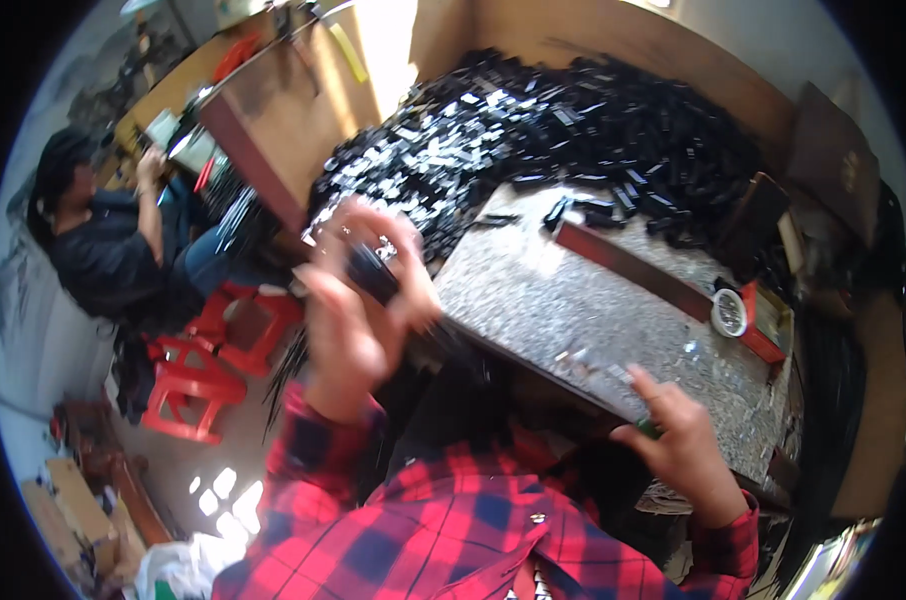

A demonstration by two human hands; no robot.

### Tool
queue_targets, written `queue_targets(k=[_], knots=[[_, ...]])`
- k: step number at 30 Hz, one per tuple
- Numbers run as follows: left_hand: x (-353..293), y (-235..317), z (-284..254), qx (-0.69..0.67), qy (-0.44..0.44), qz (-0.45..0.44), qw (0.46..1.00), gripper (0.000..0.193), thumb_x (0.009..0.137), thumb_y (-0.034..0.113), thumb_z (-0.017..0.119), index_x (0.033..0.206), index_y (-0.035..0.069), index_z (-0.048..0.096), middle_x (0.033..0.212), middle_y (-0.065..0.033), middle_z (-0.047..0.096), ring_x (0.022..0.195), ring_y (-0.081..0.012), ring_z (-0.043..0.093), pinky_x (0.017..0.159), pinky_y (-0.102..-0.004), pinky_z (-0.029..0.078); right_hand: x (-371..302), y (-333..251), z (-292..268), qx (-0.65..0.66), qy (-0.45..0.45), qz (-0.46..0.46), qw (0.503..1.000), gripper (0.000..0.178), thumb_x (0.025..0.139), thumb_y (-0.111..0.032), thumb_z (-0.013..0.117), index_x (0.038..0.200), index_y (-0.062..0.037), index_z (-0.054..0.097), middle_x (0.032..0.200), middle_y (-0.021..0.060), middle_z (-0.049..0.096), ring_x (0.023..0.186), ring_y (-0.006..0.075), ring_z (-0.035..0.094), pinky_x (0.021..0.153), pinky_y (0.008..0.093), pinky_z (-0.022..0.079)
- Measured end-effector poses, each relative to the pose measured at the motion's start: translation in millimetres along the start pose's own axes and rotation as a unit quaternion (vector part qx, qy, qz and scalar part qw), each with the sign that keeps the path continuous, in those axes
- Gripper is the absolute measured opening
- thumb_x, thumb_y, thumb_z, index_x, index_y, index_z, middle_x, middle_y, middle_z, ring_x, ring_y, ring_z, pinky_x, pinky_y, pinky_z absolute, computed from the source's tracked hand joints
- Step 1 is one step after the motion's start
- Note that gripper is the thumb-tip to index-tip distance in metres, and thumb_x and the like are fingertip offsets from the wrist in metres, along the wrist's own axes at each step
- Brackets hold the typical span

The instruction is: Assembling black plastic components onto cables and securing or trimming them with pliers.

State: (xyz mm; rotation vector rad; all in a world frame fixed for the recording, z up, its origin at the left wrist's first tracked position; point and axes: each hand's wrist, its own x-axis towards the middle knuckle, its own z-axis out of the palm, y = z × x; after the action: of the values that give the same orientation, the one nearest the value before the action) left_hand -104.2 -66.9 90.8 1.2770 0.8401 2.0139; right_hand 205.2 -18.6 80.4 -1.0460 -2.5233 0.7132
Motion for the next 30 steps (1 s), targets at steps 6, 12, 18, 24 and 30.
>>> queue_targets(k=[6,12,18,24,30], knots=[[41,156,-50,-0.099,-0.08,0.179,0.976,0.027,0.097,0.018,0.04,0.103,-0.008,0.04,0.086,-0.0093,0.035,0.065,-0.0137,0.036,0.062,-0.0267,0.033,7,50,16,-0.172,0.067,0.034,0.982,0.071,0.07,-0.018,0.076,0.133,-0.0091,0.046,0.092,0.0148,0.057,0.075,0.0303,0.057,0.066,0.0382,0.047],[20,171,-76,0.089,-0.046,0.102,0.99,0.041,0.096,0.025,0.048,0.118,-0.007,0.036,0.086,-0.0088,0.041,0.064,-0.014,0.041,0.06,-0.0257,0.039,24,60,29,-0.266,0.002,0.114,0.957,0.061,0.08,-0.022,0.066,0.135,-0.0077,0.042,0.109,0.0187,0.052,0.096,0.0352,0.053,0.079,0.0409,0.044],[-36,52,-121,0.197,0.052,-0.093,0.975,0.037,0.093,0.029,0.055,0.112,-0.003,0.056,0.08,-0.0043,0.053,0.057,-0.0073,0.051,0.053,-0.0214,0.045,15,59,37,-0.35,0.043,0.034,0.935,0.057,0.082,-0.019,0.063,0.135,-0.006,0.043,0.118,0.018,0.047,0.11,0.0343,0.045,0.096,0.0435,0.034],[-99,-37,-195,0.183,0.103,-0.307,0.928,0.027,0.094,0.023,0.056,0.107,0.0,0.061,0.074,-0.0024,0.054,0.056,-0.0071,0.051,0.049,-0.0221,0.042,23,42,42,-0.359,0.001,0.043,0.932,0.057,0.083,-0.019,0.063,0.134,-0.0056,0.043,0.124,0.0189,0.045,0.116,0.0354,0.042,0.099,0.0439,0.033],[-142,-97,-227,0.226,0.093,-0.389,0.888,0.027,0.094,0.017,0.052,0.108,-0.004,0.06,0.074,-0.0029,0.056,0.056,-0.0084,0.05,0.049,-0.0238,0.041,36,23,54,-0.347,0.025,0.006,0.937,0.059,0.078,-0.015,0.067,0.132,-0.0043,0.045,0.13,0.0192,0.042,0.121,0.0365,0.04,0.101,0.046,0.031]])
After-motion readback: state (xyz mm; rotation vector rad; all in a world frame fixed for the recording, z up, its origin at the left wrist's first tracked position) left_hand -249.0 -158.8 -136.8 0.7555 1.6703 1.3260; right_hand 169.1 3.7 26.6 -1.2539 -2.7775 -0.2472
